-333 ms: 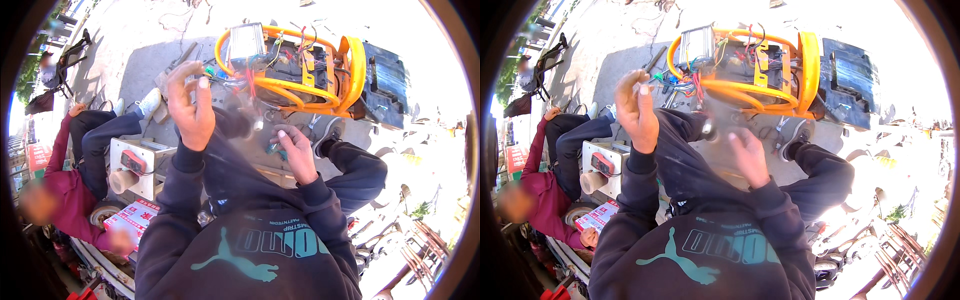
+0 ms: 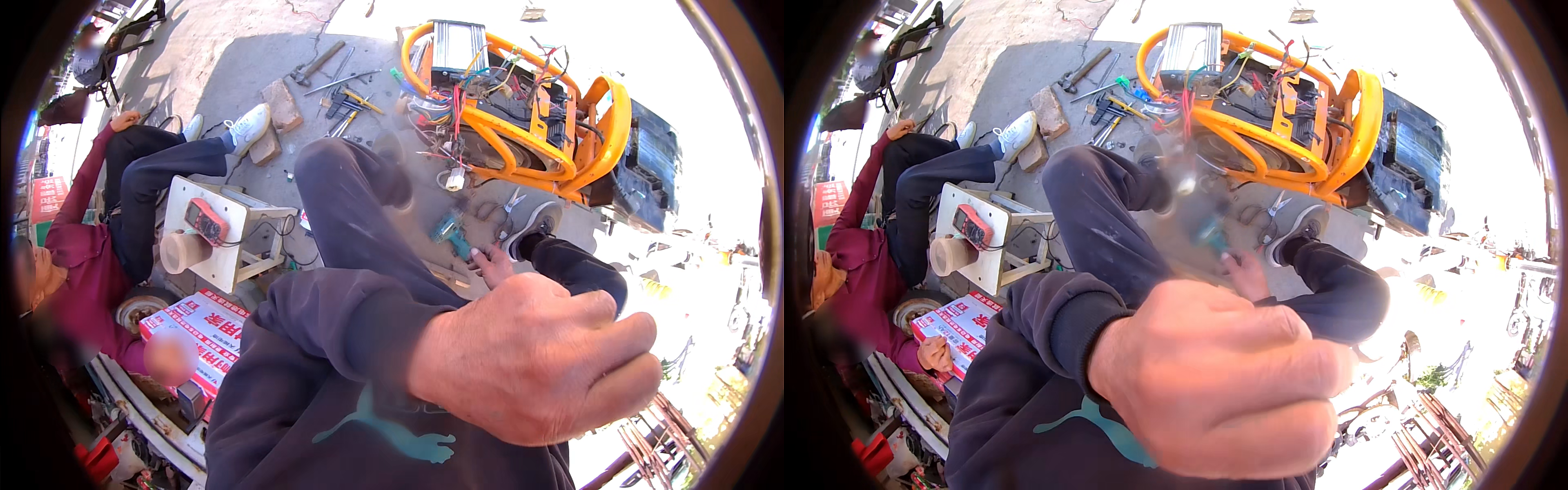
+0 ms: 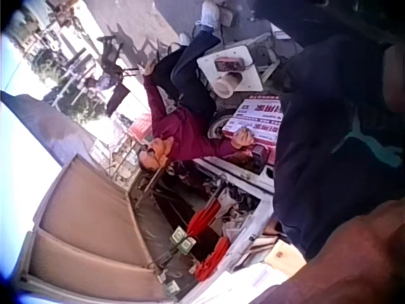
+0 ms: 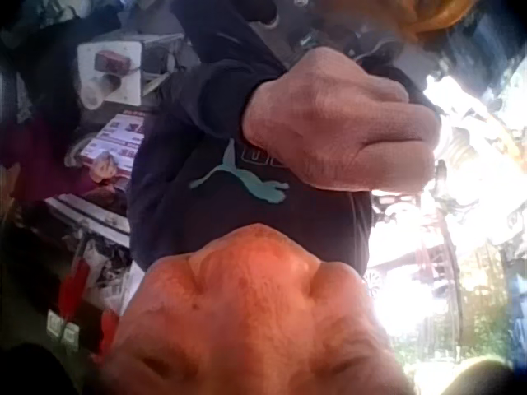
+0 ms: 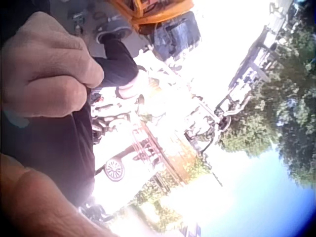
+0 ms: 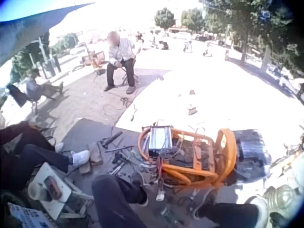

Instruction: The person sits on the ground and repairs an electronic device by stripping wires, twisting them together, and wrapping them with electrical tape. They use pliers and a lighter during the process.

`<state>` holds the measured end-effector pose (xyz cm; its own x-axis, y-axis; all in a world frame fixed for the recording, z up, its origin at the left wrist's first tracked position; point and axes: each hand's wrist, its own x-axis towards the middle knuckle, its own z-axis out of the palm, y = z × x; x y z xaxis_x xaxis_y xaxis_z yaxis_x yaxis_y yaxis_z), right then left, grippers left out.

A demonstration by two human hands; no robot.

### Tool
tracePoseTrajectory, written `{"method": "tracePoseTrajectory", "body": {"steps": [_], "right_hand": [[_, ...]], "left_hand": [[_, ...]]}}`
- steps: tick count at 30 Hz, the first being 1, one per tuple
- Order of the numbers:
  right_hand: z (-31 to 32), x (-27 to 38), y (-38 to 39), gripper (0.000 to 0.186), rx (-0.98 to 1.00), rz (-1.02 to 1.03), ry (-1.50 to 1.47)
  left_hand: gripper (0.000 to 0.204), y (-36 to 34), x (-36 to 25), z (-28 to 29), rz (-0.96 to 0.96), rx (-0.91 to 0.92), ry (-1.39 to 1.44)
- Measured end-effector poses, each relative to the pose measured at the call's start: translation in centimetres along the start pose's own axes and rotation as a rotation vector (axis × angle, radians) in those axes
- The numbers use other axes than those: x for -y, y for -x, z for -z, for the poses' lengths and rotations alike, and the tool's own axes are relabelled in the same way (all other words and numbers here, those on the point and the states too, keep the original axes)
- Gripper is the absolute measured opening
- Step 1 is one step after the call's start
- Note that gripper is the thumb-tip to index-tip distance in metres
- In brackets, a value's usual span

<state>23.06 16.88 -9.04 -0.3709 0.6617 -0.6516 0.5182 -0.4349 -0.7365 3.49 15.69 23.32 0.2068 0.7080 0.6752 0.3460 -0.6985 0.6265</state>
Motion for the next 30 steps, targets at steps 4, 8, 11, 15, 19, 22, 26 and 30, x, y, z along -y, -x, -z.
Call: {"method": "tracePoseTrajectory", "body": {"steps": [4,8,11,15,19,22,26,30], "right_hand": [[1.2,-5.5,-2.6,0.035,-0.128,-0.080,-0.042],[1.2,-6.3,-2.8,0.035,-0.137,-0.086,-0.050],[1.8,-6.5,-2.6,0.035,-0.122,-0.075,-0.041],[0.9,-4.1,-1.8,0.032,-0.152,-0.024,0.023],[0.3,-0.4,0.1,0.025,-0.199,0.090,0.046],[-0.7,5.4,2.2,0.025,-0.157,0.134,0.016],[-2.3,11.3,4.9,0.027,-0.125,0.269,-0.133],[-4.6,17.6,7.2,0.028,-0.072,0.408,-0.271]], "left_hand": [[0.017,-0.9,-1.6,0.5,-0.191,-0.415,-0.123],[0.018,1.1,-2.5,-3.5,-0.156,-0.802,-0.236],[0.015,2.7,-1.3,-1.8,-0.262,-0.720,-0.201],[0.022,5.0,1.9,-0.5,-0.185,-0.610,-0.126],[0.029,9.5,9.2,0.0,0.221,-0.409,-0.130],[0.029,12.2,13.9,3.2,0.874,-0.443,-0.005],[0.055,12.9,21.3,6.8,0.822,-0.452,0.053],[0.049,12.8,22.8,6.1,0.983,-0.551,0.690]]}}
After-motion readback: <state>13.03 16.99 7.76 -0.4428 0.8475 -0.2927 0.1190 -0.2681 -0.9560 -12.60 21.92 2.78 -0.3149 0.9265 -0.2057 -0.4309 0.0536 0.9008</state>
